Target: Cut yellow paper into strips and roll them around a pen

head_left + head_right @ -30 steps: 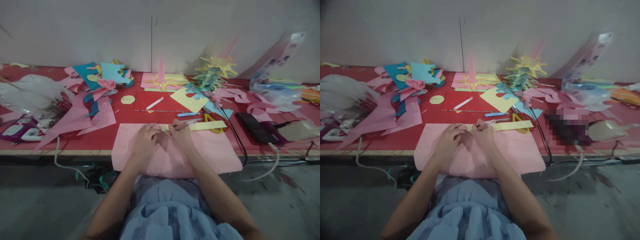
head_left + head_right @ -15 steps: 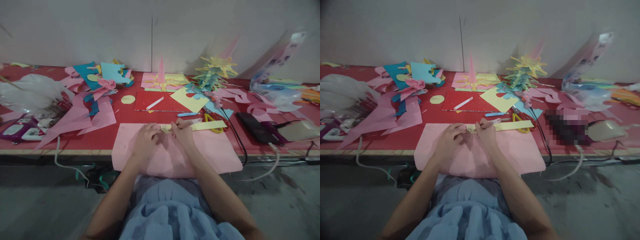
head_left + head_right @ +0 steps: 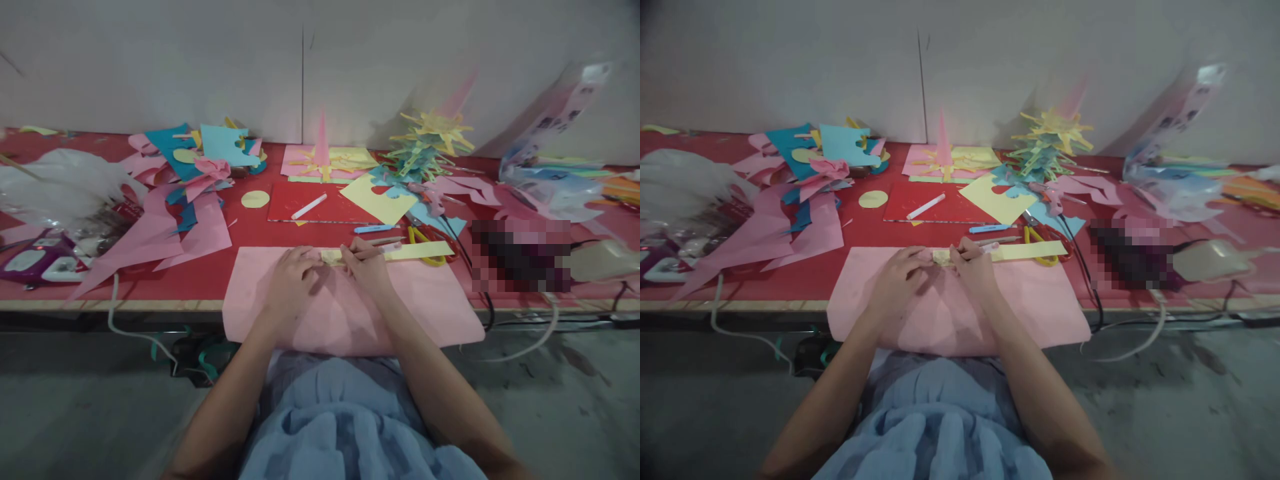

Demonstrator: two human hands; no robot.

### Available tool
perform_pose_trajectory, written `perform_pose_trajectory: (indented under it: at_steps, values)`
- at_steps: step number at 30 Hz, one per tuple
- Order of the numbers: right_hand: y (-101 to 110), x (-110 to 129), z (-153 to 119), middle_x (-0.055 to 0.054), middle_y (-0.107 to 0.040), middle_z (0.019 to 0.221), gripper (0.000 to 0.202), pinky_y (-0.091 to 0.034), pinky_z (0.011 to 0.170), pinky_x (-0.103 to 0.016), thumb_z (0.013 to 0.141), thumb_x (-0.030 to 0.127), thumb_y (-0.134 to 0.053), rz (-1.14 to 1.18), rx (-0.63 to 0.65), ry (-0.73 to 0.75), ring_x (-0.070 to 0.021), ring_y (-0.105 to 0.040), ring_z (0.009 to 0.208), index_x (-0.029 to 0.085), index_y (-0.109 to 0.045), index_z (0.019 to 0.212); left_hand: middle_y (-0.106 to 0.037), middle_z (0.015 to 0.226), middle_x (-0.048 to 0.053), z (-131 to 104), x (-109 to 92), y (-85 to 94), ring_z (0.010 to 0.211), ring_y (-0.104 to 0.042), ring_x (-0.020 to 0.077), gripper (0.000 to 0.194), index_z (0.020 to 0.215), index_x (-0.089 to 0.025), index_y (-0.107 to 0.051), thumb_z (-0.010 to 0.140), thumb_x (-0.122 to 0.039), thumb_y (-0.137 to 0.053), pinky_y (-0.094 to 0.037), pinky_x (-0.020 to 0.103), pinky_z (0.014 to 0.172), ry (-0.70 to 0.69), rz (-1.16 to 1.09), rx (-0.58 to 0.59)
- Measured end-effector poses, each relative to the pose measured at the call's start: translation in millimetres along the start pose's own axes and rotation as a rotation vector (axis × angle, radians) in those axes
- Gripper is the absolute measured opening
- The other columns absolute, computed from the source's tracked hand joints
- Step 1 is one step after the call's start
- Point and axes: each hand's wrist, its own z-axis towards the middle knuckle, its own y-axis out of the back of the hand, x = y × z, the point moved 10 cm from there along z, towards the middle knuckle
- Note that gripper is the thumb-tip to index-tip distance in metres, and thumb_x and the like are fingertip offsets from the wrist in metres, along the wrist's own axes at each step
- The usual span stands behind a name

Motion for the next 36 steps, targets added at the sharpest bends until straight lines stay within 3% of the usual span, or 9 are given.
perform_pose_trajectory:
  at_steps: [7, 12, 19, 25, 30, 36]
  values:
    - [-5.1, -1.7, 0.3, 0.006, -0.045, 0.042, 0.032, -0.033, 0.047, -0.024, 0.084, 0.039, -0.052, 0.009, 0.054, -0.020, -0.0115, -0.045, 0.042, 0.024, -0.037, 0.061, -0.061, 0.118, 0.005, 0.8, 1.8, -1.4, 0.112, -0.055, 0.0205, 0.029, 0.095, -0.021, -0.070, 0.082, -0.008, -0.049, -0.045, 0.040, 0.101, 0.007, 0.009, 0.011]
    - [-2.0, -0.6, 0.6, 0.006, -0.043, 0.043, 0.032, -0.032, 0.048, -0.024, 0.083, 0.035, -0.051, -0.003, 0.002, -0.006, -0.0119, -0.046, 0.045, 0.024, -0.034, 0.059, -0.061, 0.118, 0.004, 0.9, 2.9, -0.8, 0.112, -0.055, 0.0203, 0.029, 0.094, -0.022, -0.071, 0.082, -0.007, -0.049, -0.043, 0.040, 0.103, 0.009, 0.013, -0.001]
    - [0.1, 0.8, -0.5, 0.006, -0.044, 0.043, 0.034, -0.033, 0.050, -0.024, 0.085, 0.041, -0.051, 0.002, -0.001, -0.005, -0.0119, -0.047, 0.045, 0.023, -0.036, 0.060, -0.062, 0.117, 0.004, 0.5, 2.0, -1.0, 0.111, -0.055, 0.0199, 0.028, 0.094, -0.021, -0.070, 0.083, -0.008, -0.048, -0.044, 0.039, 0.101, 0.003, 0.007, 0.006]
    - [1.6, 0.7, 0.2, 0.005, -0.046, 0.046, 0.029, -0.031, 0.051, -0.025, 0.079, 0.028, -0.051, -0.059, -0.021, -0.011, -0.0126, -0.047, 0.050, 0.023, -0.033, 0.057, -0.062, 0.118, 0.004, 0.3, 1.1, -0.8, 0.113, -0.054, 0.0198, 0.030, 0.094, -0.021, -0.070, 0.082, -0.006, -0.047, -0.043, 0.039, 0.103, 0.019, -0.004, 0.010]
    - [-1.8, -1.6, 0.2, 0.006, -0.045, 0.042, 0.030, -0.032, 0.048, -0.024, 0.083, 0.034, -0.051, 0.018, 0.015, -0.022, -0.0118, -0.045, 0.044, 0.023, -0.036, 0.059, -0.062, 0.117, 0.004, 0.0, 2.0, -0.6, 0.111, -0.055, 0.0197, 0.030, 0.094, -0.021, -0.070, 0.082, -0.007, -0.047, -0.044, 0.039, 0.101, 0.013, 0.002, 0.000]
    - [-0.9, -4.1, 1.6, 0.006, -0.044, 0.040, 0.028, -0.034, 0.049, -0.024, 0.081, 0.032, -0.051, 0.079, 0.020, -0.040, -0.0119, -0.046, 0.043, 0.024, -0.035, 0.059, -0.062, 0.117, 0.004, -0.1, 1.3, -0.6, 0.112, -0.054, 0.0205, 0.026, 0.093, -0.022, -0.071, 0.081, -0.009, -0.051, -0.044, 0.039, 0.101, 0.018, 0.023, 0.010]
